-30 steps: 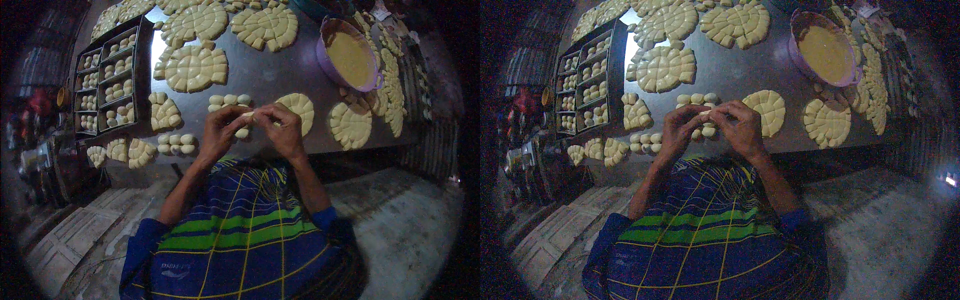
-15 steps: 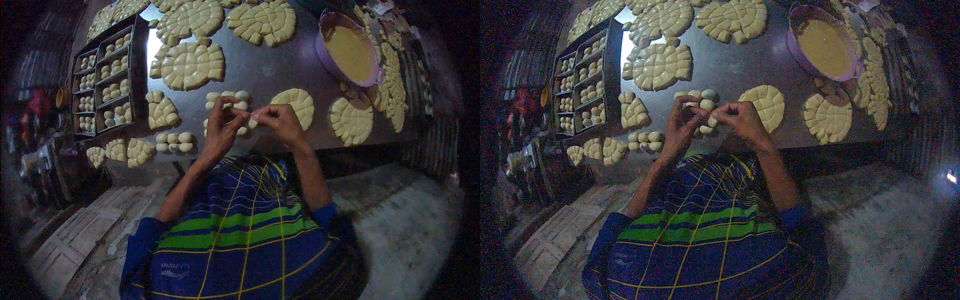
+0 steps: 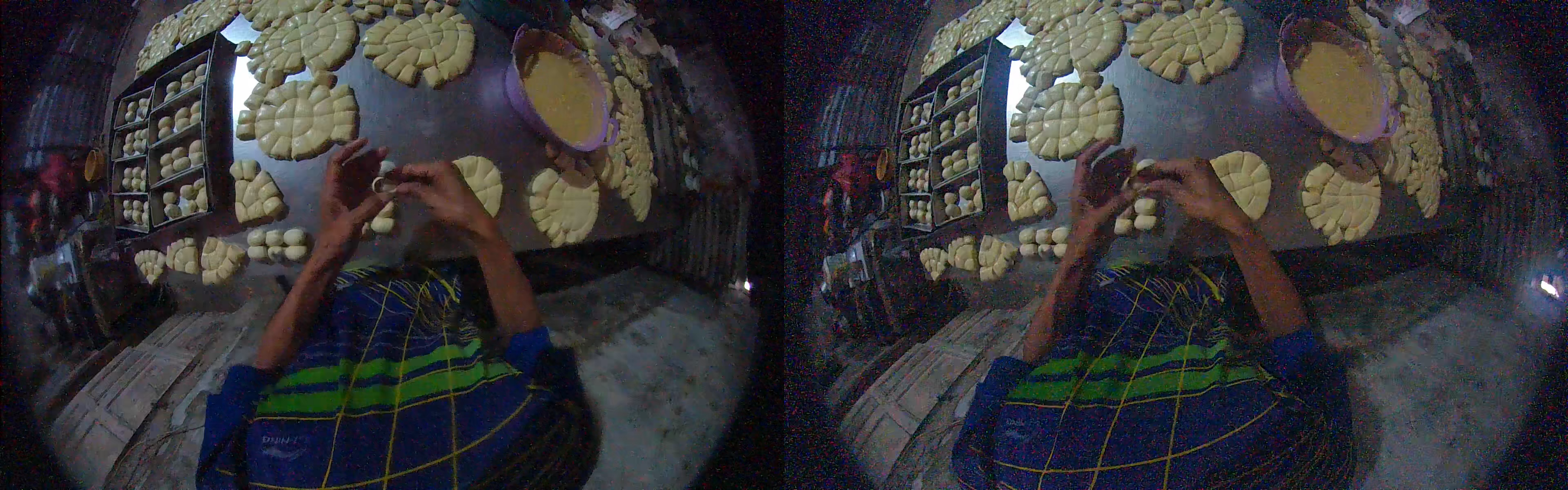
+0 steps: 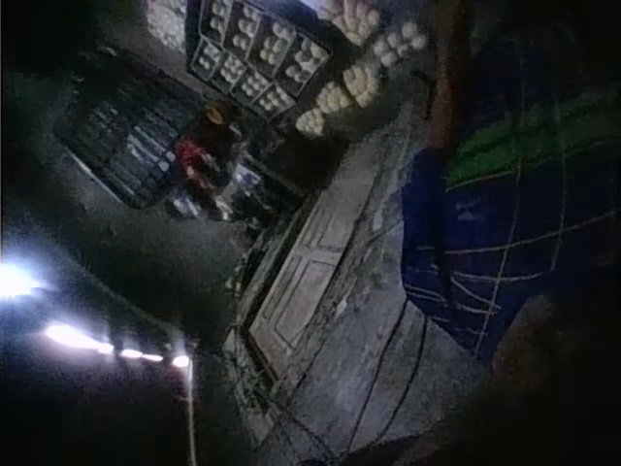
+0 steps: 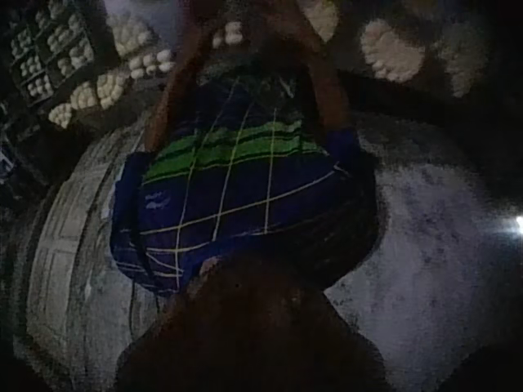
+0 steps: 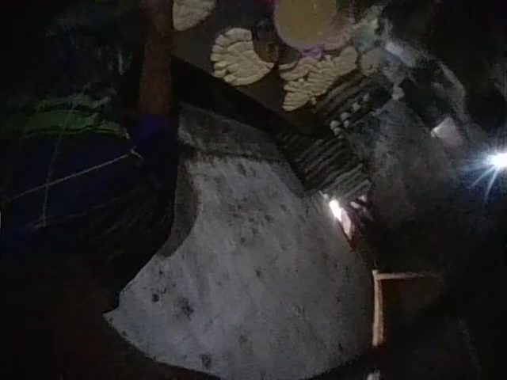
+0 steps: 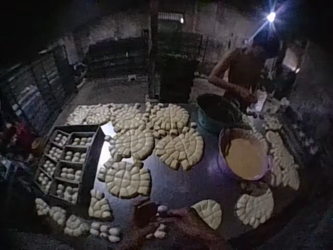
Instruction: The person picks up small dough balls from a metal table, flattens them, adds dark filling from a bowl by hand, and rolls them into rounded shapes.
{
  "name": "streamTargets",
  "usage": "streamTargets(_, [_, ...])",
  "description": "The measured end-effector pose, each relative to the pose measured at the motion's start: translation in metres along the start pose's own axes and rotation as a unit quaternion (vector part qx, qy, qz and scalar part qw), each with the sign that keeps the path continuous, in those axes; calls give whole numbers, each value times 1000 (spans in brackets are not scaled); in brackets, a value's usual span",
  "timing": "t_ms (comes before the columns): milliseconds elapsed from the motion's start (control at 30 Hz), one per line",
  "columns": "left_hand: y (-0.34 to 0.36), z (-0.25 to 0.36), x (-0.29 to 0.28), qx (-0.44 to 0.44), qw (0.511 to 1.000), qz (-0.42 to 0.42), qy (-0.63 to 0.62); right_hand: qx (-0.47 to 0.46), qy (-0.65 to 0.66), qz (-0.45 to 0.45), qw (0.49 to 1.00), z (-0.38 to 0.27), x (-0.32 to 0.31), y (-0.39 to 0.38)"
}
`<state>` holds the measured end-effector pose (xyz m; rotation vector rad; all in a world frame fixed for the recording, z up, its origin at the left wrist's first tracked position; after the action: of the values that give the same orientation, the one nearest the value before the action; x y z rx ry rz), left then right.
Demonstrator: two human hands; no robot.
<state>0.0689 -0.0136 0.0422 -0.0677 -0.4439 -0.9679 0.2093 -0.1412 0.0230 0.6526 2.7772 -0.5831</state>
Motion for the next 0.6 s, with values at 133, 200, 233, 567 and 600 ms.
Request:
streamTargets(133, [10,7,-22,48,997,51,-8,-97,-193,181,959,-11,-5,19])
streamTargets(200, [7,8,-39,31,996,80,24,-189,-262,293,900,14,-2,34])
streamTargets(233, [4,7,-44,17,995,96,37,-198,-313,301,879,23,0,39])
streamTargets(567, [-26,-1,-56,-13,983,178,47,-147,-251,390,874,87,-65,161])
streamTargets(600, [-27,-3,-55,-14,983,177,51,-121,-319,390,856,82,-71,169])
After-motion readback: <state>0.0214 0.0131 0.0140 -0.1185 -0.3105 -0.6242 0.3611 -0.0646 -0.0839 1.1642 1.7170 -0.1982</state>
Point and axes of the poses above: each hand's wrist, its own y-axis towards the middle knuckle, its own x-axis out of the palm, z = x × y, the point moved 1 cm from there along y, towards the middle knuckle, and after that the axes turned 12 degrees about x, right-handed, at the moved point
